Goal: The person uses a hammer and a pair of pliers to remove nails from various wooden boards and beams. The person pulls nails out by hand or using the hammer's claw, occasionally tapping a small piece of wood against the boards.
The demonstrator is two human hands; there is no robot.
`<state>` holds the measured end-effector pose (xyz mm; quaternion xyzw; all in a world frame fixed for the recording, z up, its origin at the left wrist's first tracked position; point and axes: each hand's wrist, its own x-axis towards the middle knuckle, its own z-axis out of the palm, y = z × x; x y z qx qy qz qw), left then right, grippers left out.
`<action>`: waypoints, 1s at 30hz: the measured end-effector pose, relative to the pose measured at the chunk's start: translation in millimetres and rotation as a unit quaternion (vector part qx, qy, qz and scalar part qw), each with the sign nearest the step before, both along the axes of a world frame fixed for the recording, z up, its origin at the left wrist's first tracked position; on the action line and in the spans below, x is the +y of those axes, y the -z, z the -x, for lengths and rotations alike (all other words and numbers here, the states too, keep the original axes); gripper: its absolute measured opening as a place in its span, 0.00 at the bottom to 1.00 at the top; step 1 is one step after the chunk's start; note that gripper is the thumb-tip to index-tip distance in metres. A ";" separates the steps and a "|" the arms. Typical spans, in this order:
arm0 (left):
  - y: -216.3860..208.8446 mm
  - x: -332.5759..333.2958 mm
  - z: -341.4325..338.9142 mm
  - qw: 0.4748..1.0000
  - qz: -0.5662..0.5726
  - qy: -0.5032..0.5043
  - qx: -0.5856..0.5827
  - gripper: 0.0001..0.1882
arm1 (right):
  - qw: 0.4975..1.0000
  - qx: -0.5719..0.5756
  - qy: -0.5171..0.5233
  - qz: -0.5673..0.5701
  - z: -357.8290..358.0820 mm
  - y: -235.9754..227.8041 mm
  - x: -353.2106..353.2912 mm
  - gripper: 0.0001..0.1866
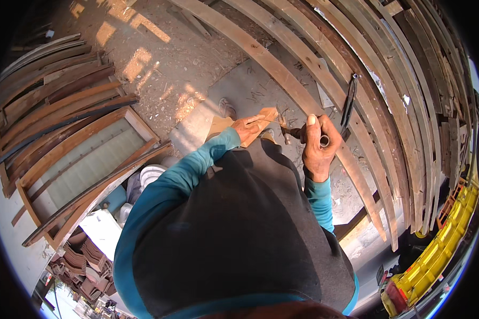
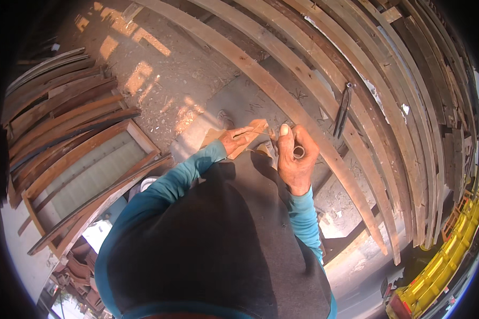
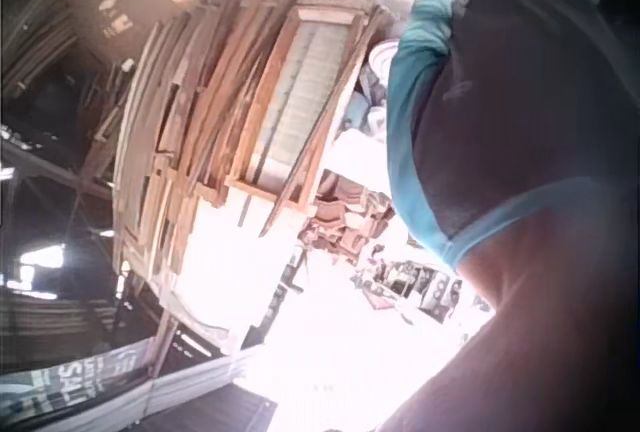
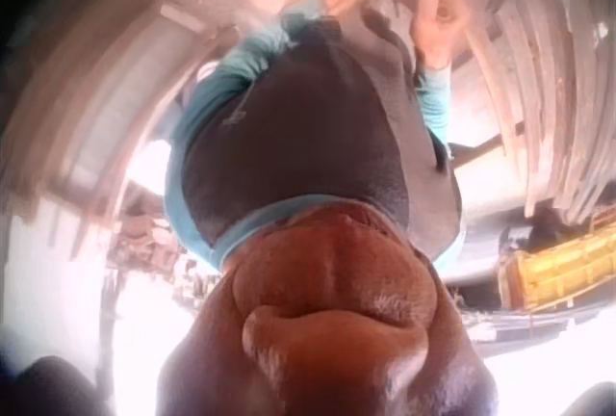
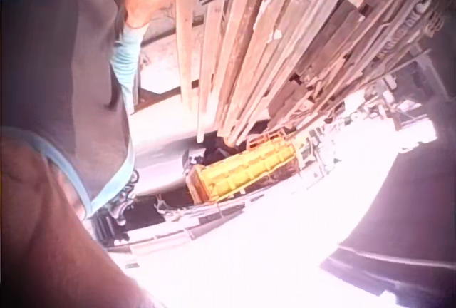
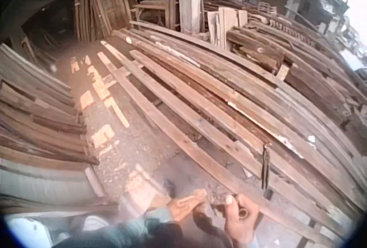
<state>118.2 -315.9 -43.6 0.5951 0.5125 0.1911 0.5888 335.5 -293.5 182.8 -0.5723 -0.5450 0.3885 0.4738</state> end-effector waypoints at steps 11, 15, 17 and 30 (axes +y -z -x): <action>-80.2 27.4 6.8 0.887 -0.011 0.188 0.422 0.55 | 0.969 0.102 0.141 -0.178 -41.8 -55.8 -32.5 0.21; -76.2 61.1 55.8 0.930 -0.036 0.180 0.318 0.50 | 0.955 -0.016 0.244 -0.165 -26.7 -31.5 -14.6 0.20; -102.8 86.7 75.5 0.968 0.005 0.180 0.175 0.45 | 0.946 -0.033 0.279 -0.160 -24.8 -24.7 -8.6 0.20; -37.7 374.7 38.2 0.894 -0.428 0.070 0.115 0.29 | 0.895 -0.080 0.403 -0.170 11.1 -7.4 27.1 0.16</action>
